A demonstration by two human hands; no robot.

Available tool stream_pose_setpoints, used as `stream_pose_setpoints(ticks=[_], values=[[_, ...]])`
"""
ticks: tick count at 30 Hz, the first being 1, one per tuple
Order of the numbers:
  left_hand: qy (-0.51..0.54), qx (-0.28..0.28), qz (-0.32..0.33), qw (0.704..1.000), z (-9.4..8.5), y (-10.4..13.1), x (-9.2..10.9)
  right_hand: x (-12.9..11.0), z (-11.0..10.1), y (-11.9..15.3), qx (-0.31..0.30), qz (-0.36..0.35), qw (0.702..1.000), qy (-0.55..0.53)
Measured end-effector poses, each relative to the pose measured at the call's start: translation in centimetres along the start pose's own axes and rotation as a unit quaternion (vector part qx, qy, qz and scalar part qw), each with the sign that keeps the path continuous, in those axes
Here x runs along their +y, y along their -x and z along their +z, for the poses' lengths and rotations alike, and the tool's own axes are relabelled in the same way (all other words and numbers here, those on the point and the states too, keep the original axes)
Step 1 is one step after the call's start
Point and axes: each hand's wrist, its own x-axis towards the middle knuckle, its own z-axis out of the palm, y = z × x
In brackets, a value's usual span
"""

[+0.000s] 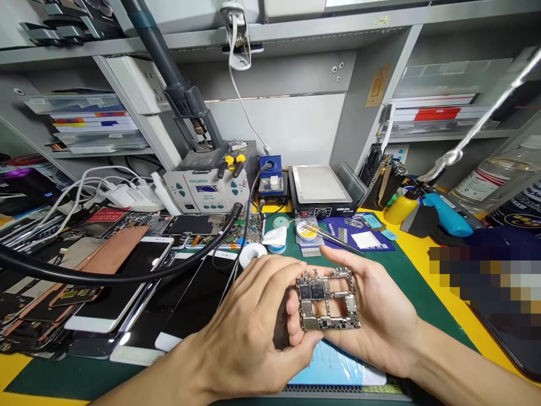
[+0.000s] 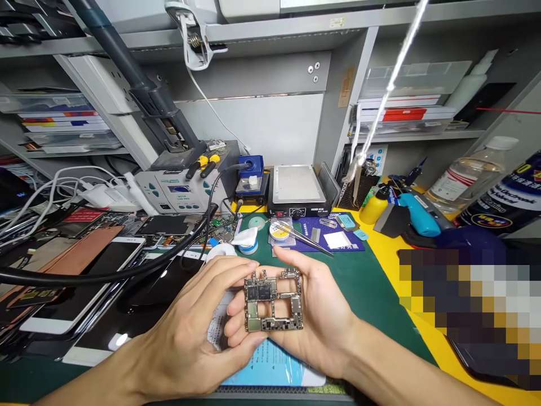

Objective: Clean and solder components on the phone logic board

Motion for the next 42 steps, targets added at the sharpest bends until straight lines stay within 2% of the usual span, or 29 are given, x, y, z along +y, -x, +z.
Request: stream_pose_setpoints(ticks=[3, 16, 23, 31, 42], values=[[-0.002, -0.003, -0.001, 1.0, -0.01, 0.03, 0.03, 0.03, 0.11, 0.03, 0.001, -0.005, 1.0, 0.001], [-0.026, 0.005, 0.005, 1.0, 0.13, 0.18, 0.07, 0.12, -0.51, 0.24, -0.062, -0.014, 0.998, 0.029], [-0.016, 0.009, 0.009, 1.0, 0.11, 0.2, 0.06, 0.04, -0.4, 0.4, -0.029, 0.001, 1.0, -0.001], [-0.023, 0.013, 0.017, 1.0, 0.03, 0.17, 0.02, -0.11, -0.57, 0.21, -0.039, 0.001, 0.999, -0.036], [-0.015, 0.004, 0.014, 1.0, 0.14, 0.28, -0.01, 0.02, -0.56, 0.02, -0.032, 0.0, 0.999, -0.029]])
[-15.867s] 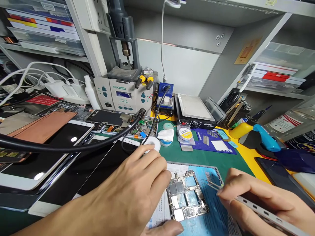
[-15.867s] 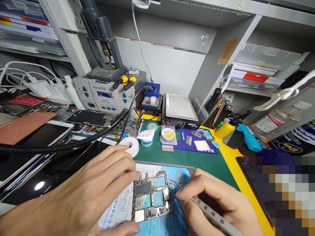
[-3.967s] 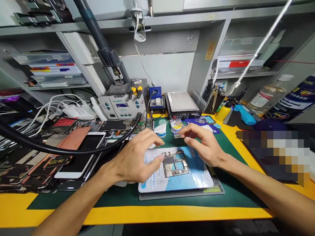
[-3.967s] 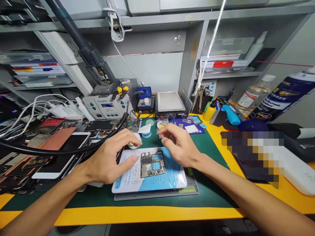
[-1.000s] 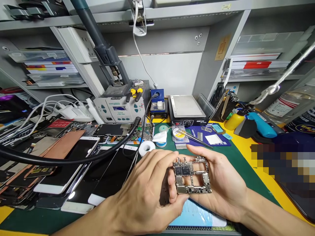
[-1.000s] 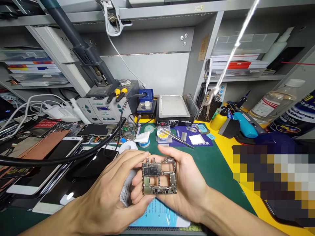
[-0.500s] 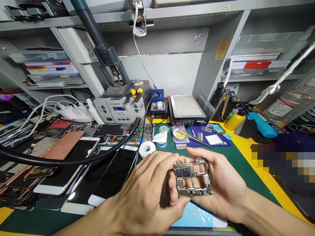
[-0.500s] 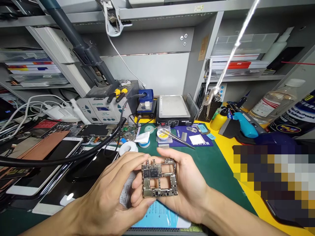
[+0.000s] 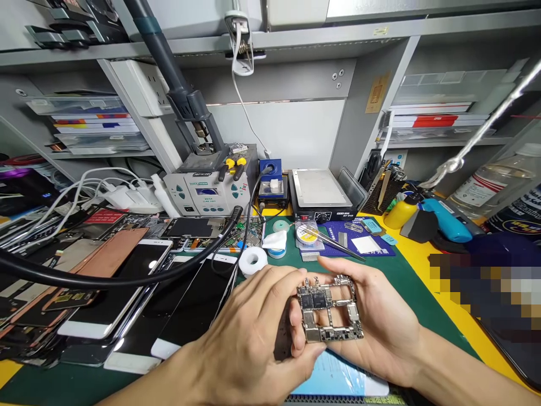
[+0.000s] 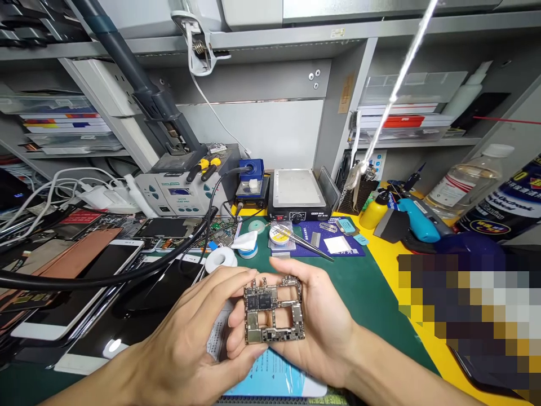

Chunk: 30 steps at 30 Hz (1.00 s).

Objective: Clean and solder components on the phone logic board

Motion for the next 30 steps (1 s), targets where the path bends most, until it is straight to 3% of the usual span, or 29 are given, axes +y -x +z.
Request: stream_pose_setpoints(ticks=[17, 30], values=[[0.01, -0.015, -0.007, 1.0, -0.01, 0.24, -0.05, 0.1, -0.02, -0.05, 0.009, 0.005, 1.0, -0.015], [0.006, 0.005, -0.002, 1.0, 0.07, -0.24, 0.22, 0.29, -0.06, 0.1, 0.015, -0.006, 1.0, -0.01]])
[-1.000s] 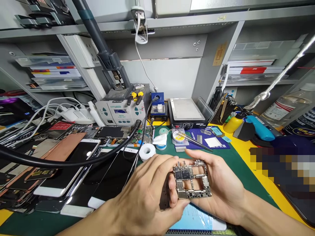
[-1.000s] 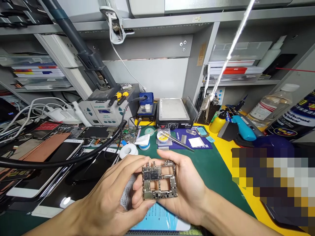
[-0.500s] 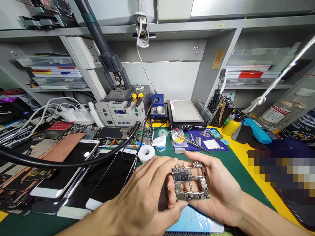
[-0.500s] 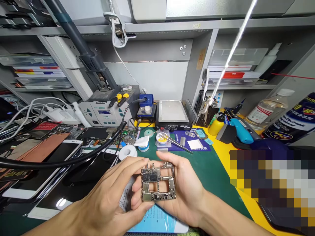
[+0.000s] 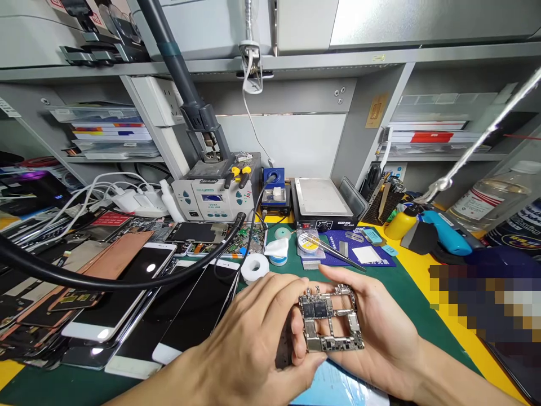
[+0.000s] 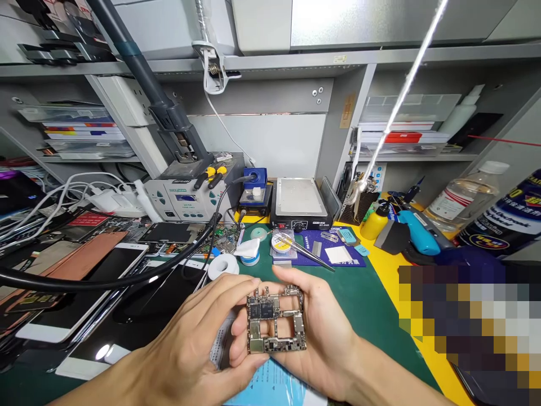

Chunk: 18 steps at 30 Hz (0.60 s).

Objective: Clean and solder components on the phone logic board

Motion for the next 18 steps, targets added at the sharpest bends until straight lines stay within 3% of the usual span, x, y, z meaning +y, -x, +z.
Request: stream_pose_setpoints(ticks=[13, 16, 18], values=[[0.022, -0.008, -0.011, 1.0, -0.21, 0.26, -0.11, -0.05, 0.11, -0.31, 0.012, -0.003, 1.0, -0.005], [0.071, -0.031, -0.046, 0.996, -0.27, 0.35, -0.12, -0.09, -0.05, -0.39, 0.022, -0.013, 1.0, -0.002], [0.151, -0.042, -0.116, 0.981, -0.41, 0.03, -0.08, -0.36, -0.2, -0.45, 0.032, -0.022, 0.999, 0.009]])
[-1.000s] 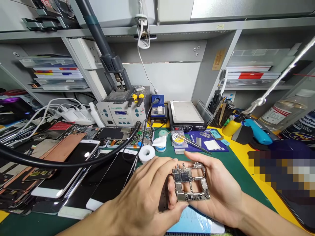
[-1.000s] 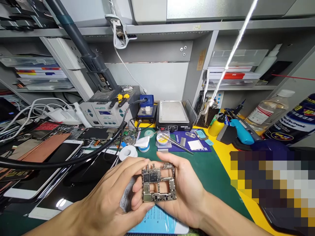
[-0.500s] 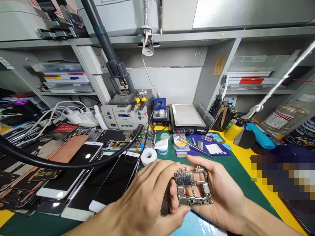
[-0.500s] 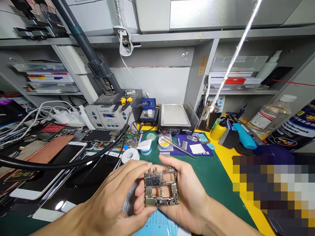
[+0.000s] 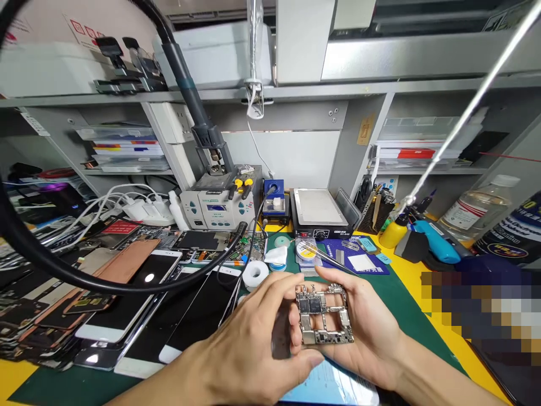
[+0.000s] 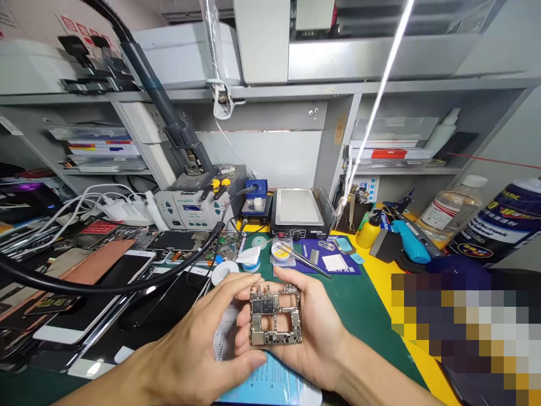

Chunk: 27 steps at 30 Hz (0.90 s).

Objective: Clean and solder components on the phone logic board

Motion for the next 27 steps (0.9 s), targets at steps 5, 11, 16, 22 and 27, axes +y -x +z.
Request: stream_pose_setpoints(ticks=[5, 11, 16, 22, 27], values=[[0.518, 0.029, -0.275, 0.809, -0.7, -3.1, 1.0, -1.4, 0.6, 0.3, -0.018, -0.033, 0.998, 0.044], [0.692, 0.039, -0.378, 0.614, 0.7, -5.4, 1.6, -1.6, 2.3, 0.8, -0.02, -0.078, 0.996, 0.048], [0.744, 0.036, -0.411, 0.526, 2.5, -3.6, 1.6, 0.3, 1.9, -0.4, -0.018, -0.038, 0.999, 0.03], [0.759, 0.04, -0.427, 0.49, 1.4, -2.5, 0.6, 1.4, 2.5, -2.0, -0.03, -0.015, 0.999, 0.016], [0.728, 0.029, -0.464, 0.503, 0.9, -2.6, 0.4, 1.3, 2.6, -2.1, -0.052, -0.009, 0.998, 0.033]])
